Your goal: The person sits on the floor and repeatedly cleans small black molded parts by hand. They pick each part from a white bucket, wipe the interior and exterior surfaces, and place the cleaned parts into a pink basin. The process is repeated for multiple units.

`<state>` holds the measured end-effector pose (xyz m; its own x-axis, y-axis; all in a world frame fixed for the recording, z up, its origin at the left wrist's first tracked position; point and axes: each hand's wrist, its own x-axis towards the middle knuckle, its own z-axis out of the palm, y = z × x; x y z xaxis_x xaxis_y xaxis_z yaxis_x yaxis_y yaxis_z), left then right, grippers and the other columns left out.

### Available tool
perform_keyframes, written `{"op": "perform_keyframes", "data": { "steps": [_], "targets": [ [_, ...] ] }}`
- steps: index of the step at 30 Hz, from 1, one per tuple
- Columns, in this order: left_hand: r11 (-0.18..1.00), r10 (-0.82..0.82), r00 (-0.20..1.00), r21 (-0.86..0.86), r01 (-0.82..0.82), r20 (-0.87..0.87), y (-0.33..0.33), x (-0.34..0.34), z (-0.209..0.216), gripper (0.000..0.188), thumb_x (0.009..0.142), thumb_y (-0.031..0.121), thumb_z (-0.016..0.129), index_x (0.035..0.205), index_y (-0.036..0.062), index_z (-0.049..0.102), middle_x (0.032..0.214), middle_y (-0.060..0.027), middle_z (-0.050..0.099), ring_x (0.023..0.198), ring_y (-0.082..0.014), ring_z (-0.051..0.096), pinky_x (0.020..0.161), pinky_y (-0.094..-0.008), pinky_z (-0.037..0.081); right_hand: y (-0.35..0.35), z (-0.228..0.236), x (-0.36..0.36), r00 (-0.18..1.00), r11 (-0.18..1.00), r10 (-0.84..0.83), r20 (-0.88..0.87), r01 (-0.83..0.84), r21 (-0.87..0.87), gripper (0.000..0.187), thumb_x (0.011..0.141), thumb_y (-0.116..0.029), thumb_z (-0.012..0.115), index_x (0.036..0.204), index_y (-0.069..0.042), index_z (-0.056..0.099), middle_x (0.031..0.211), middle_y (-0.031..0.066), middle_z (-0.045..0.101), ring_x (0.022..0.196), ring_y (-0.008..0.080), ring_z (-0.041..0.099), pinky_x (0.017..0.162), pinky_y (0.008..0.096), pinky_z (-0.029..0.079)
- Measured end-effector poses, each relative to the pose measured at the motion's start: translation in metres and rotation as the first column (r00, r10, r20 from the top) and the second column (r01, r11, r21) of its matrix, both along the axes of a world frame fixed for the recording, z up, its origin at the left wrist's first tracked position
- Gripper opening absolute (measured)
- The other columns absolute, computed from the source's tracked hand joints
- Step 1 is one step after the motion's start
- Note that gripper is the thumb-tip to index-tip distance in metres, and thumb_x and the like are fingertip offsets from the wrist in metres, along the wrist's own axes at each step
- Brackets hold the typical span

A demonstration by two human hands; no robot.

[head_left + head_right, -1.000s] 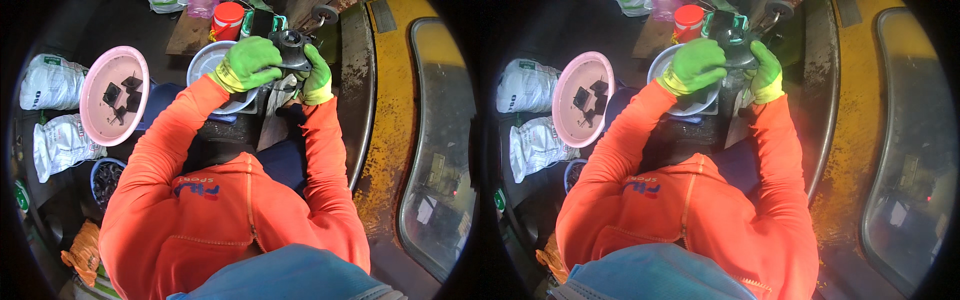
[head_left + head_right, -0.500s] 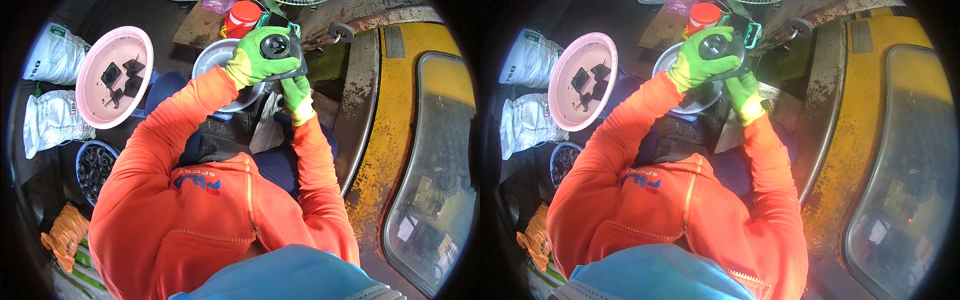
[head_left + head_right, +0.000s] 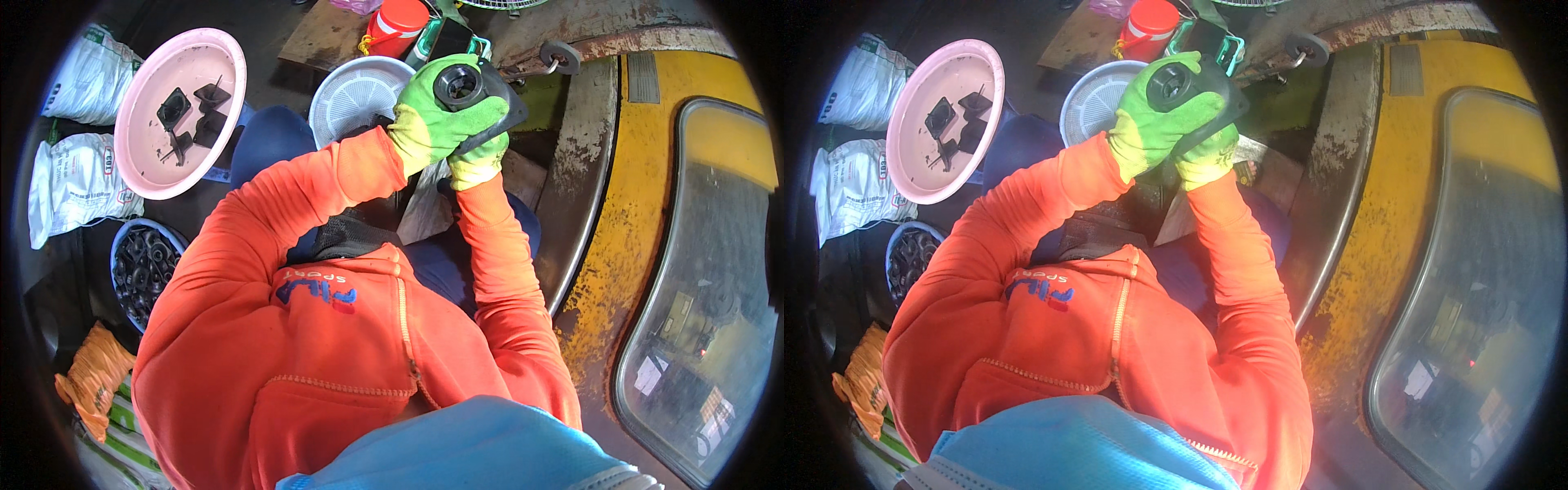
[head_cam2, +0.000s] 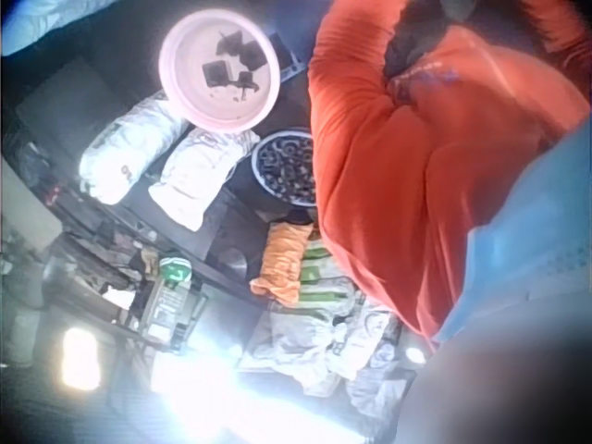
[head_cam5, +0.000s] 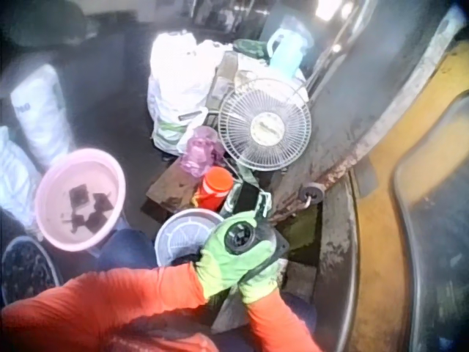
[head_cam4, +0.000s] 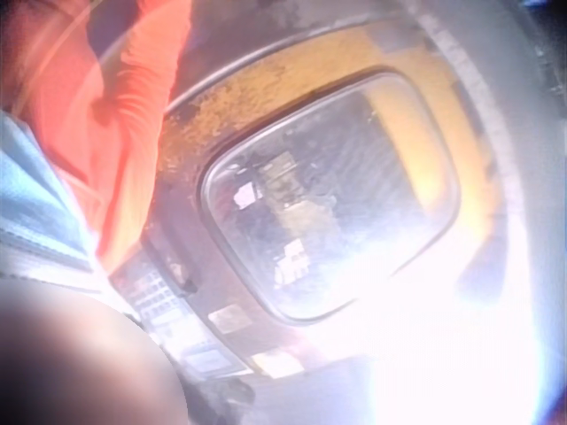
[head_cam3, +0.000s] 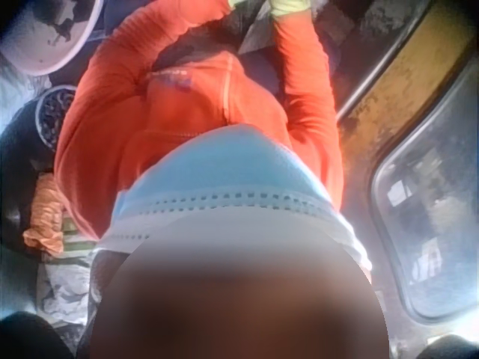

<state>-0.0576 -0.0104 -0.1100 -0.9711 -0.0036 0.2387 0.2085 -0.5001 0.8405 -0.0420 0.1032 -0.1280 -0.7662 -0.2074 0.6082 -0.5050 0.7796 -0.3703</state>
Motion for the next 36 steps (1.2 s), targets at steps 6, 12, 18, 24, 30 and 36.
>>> {"op": "perform_keyframes", "data": {
  "steps": [6,12,18,24,30,36],
  "targets": [
    [0.989,-0.145,0.989,-0.03,0.144,-0.001,-0.013,-0.005,-0.001,0.048,0.076,0.016,0.083,0.117,0.0031,0.061,0.107,-0.0044,0.066,0.098,-0.0125,0.062,0.088,-0.0288,0.051,-0.007,0.025,-0.01,0.95,0.945,0.242,0.197,-0.184,-0.271,0.028,0.094,-0.017,0.059,0.119,-0.004,0.059,0.109,0.008,0.066,0.098,0.0211,0.063,0.087,0.0329,0.05],
    [0.984,-0.164,0.986,-0.07,0.161,-0.038,-0.018,-0.007,-0.002,0.055,0.069,0.027,0.088,0.112,0.0015,0.066,0.104,-0.0066,0.068,0.094,-0.0143,0.064,0.087,-0.0295,0.052,-0.009,0.027,-0.01,0.882,0.8,0.357,0.307,-0.119,-0.588,0.02,0.093,-0.01,0.057,0.112,-0.002,0.059,0.105,0.0069,0.065,0.095,0.0161,0.062,0.084,0.0304,0.051],
    [0.956,-0.25,0.965,-0.179,0.232,-0.082,-0.023,-0.016,-0.002,0.051,0.07,0.025,0.087,0.111,0.002,0.067,0.106,-0.0078,0.069,0.097,-0.0141,0.064,0.089,-0.0301,0.052,-0.002,0.033,-0.003,0.929,0.919,0.3,0.218,-0.22,-0.326,0.025,0.09,-0.011,0.062,0.113,-0.002,0.06,0.107,0.007,0.065,0.096,0.0176,0.062,0.085,0.0302,0.05],
    [0.878,-0.463,0.85,-0.265,0.399,-0.251,-0.038,-0.033,-0.002,0.045,0.072,0.01,0.082,0.112,0.001,0.064,0.122,-0.0111,0.065,0.11,-0.0171,0.06,0.099,-0.034,0.046,-0.004,0.027,0.011,0.889,0.845,0.299,0.347,-0.078,-0.529,0.028,0.088,-0.011,0.063,0.115,-0.003,0.06,0.108,0.0082,0.065,0.1,0.0187,0.062,0.087,0.0311,0.049],
    [0.968,-0.243,0.957,-0.106,0.228,-0.158,-0.016,-0.008,0.004,0.048,0.071,0.015,0.085,0.113,0.0024,0.063,0.115,-0.0079,0.065,0.104,-0.0157,0.062,0.093,-0.0305,0.049,0.006,0.009,0.013,0.981,0.934,0.086,0.176,-0.018,-0.356,0.029,0.091,-0.012,0.062,0.119,-0.004,0.06,0.11,0.0093,0.064,0.102,0.0208,0.062,0.089,0.0326,0.049],
    [0.99,-0.055,0.999,-0.13,0.054,0.002,0.001,0.019,0.005,0.045,0.078,0.013,0.081,0.117,0.0029,0.06,0.108,-0.0048,0.065,0.099,-0.0116,0.061,0.087,-0.0287,0.051,0.0,0.014,0.01,0.999,0.988,0.049,0.021,-0.045,-0.151,0.03,0.085,-0.017,0.065,0.112,-0.005,0.062,0.103,0.0125,0.066,0.092,0.028,0.066,0.077,0.0356,0.052]
  ]
}}
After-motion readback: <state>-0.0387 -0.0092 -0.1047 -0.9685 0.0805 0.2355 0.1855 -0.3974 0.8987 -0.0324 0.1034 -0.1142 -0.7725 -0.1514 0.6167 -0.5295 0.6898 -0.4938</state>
